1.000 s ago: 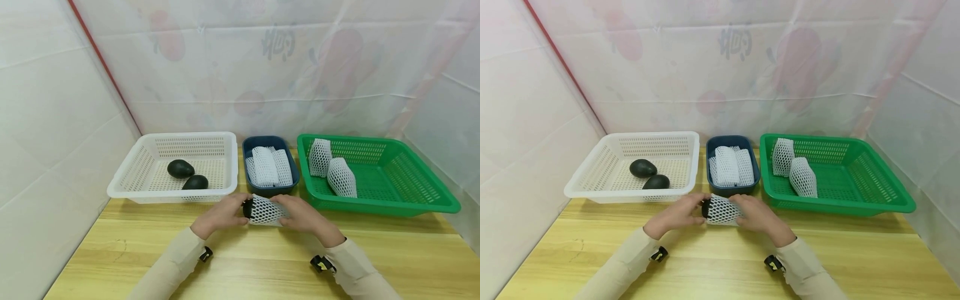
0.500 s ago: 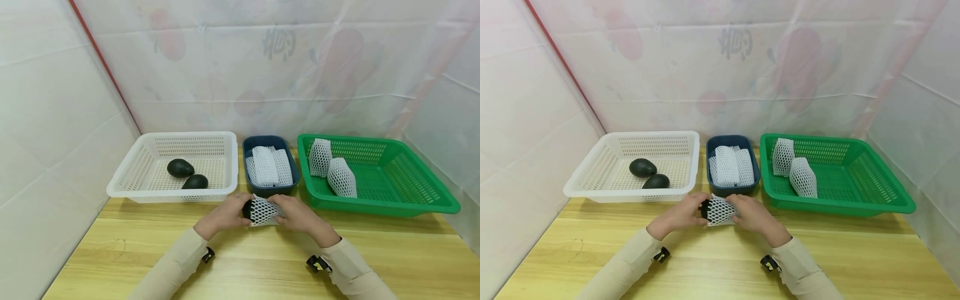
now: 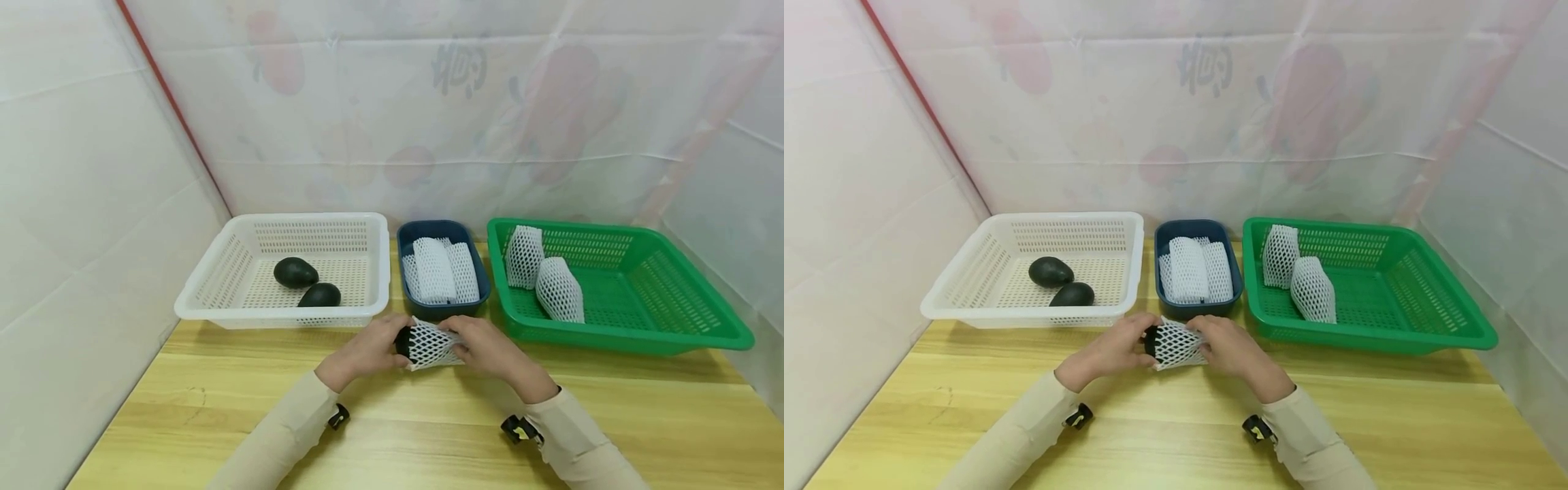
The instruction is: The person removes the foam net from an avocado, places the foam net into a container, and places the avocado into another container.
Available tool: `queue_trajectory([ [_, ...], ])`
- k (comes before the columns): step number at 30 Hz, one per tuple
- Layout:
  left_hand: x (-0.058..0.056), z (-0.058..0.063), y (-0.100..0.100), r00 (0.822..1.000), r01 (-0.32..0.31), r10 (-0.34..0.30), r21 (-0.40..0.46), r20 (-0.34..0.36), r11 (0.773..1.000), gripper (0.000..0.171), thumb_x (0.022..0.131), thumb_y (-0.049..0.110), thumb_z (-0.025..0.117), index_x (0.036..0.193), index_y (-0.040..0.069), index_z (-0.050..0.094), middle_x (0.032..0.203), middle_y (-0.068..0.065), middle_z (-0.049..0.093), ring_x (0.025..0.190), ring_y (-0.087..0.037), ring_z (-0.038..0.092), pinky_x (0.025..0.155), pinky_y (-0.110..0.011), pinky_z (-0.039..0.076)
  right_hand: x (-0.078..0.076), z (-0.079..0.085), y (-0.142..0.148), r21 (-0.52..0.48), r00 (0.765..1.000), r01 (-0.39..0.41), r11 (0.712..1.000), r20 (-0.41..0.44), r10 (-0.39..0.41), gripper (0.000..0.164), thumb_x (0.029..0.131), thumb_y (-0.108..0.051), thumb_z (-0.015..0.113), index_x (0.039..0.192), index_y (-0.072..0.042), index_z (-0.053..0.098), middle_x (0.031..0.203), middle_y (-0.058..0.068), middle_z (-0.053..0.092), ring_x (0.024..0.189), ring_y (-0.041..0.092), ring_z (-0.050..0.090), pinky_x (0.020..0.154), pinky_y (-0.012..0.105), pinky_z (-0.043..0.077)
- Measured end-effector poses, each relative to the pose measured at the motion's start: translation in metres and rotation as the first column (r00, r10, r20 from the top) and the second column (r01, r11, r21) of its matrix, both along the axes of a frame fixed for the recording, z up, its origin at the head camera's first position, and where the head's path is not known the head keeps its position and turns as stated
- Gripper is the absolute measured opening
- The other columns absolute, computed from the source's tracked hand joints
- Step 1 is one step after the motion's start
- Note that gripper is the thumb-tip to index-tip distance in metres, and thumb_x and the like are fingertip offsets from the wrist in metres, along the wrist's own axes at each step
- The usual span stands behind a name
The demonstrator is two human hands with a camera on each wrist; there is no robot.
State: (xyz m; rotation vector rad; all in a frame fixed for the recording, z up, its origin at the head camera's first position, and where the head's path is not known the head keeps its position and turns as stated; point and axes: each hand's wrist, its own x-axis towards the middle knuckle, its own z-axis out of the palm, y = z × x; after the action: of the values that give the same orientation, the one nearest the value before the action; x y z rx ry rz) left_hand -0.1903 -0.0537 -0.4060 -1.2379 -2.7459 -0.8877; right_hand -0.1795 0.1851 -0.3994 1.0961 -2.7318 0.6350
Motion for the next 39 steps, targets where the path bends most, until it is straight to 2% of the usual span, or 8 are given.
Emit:
queue_trajectory([
  [10, 0.001, 0.003, -0.008, 0.999, 0.009, -0.01, 0.016, 0.053, 1.0, 0.057, 0.076, 0.016, 0.078, 0.124, 0.002, 0.05, 0.124, -0.011, 0.052, 0.112, -0.021, 0.048, 0.092, -0.032, 0.041, 0.003, 0.008, 0.009, -0.003, 1.0, 0.017, 1.0, 0.011, -0.017, 0.03, 0.076, 0.012, 0.063, 0.102, -0.003, 0.064, 0.096, 0.005, 0.064, 0.081, 0.017, 0.058, 0.07, 0.036, 0.048],
  [17, 0.001, 0.001, -0.013, 0.999, -0.002, 0.001, 0.011, 0.039, 1.0, 0.056, 0.075, 0.016, 0.079, 0.122, 0.004, 0.051, 0.118, -0.007, 0.055, 0.109, -0.019, 0.049, 0.092, -0.032, 0.041, 0.002, 0.006, 0.016, 0.007, 0.999, 0.028, 1.0, 0.026, -0.028, 0.031, 0.074, 0.014, 0.06, 0.1, -0.004, 0.064, 0.094, 0.005, 0.065, 0.079, 0.017, 0.058, 0.068, 0.036, 0.048],
  [30, 0.002, 0.0, -0.011, 0.999, -0.004, 0.004, 0.0, 0.046, 1.0, 0.058, 0.073, 0.019, 0.081, 0.122, 0.003, 0.053, 0.117, -0.008, 0.056, 0.107, -0.018, 0.05, 0.091, -0.031, 0.041, 0.003, 0.004, 0.016, 0.004, 0.998, 0.038, 0.999, 0.042, -0.038, 0.033, 0.074, 0.013, 0.059, 0.101, -0.005, 0.064, 0.094, 0.004, 0.065, 0.077, 0.013, 0.056, 0.067, 0.033, 0.047],
  [36, 0.003, 0.001, -0.009, 0.999, -0.012, 0.012, 0.002, 0.046, 1.0, 0.061, 0.073, 0.021, 0.08, 0.124, 0.006, 0.051, 0.118, -0.006, 0.054, 0.106, -0.017, 0.049, 0.09, -0.03, 0.042, 0.005, 0.005, 0.014, 0.002, 0.996, 0.054, 0.999, 0.075, -0.054, 0.033, 0.078, 0.005, 0.064, 0.109, -0.001, 0.06, 0.104, 0.01, 0.062, 0.092, 0.024, 0.058, 0.077, 0.042, 0.047],
  [39, 0.003, 0.0, -0.007, 0.999, -0.019, 0.019, -0.005, 0.037, 1.0, 0.06, 0.074, 0.023, 0.08, 0.124, 0.007, 0.05, 0.118, -0.006, 0.052, 0.104, -0.018, 0.049, 0.089, -0.032, 0.042, 0.004, 0.005, 0.011, 0.0, 0.994, 0.056, 0.998, 0.096, -0.056, 0.035, 0.078, 0.001, 0.066, 0.113, 0.0, 0.059, 0.109, 0.011, 0.06, 0.098, 0.025, 0.055, 0.081, 0.043, 0.045],
])
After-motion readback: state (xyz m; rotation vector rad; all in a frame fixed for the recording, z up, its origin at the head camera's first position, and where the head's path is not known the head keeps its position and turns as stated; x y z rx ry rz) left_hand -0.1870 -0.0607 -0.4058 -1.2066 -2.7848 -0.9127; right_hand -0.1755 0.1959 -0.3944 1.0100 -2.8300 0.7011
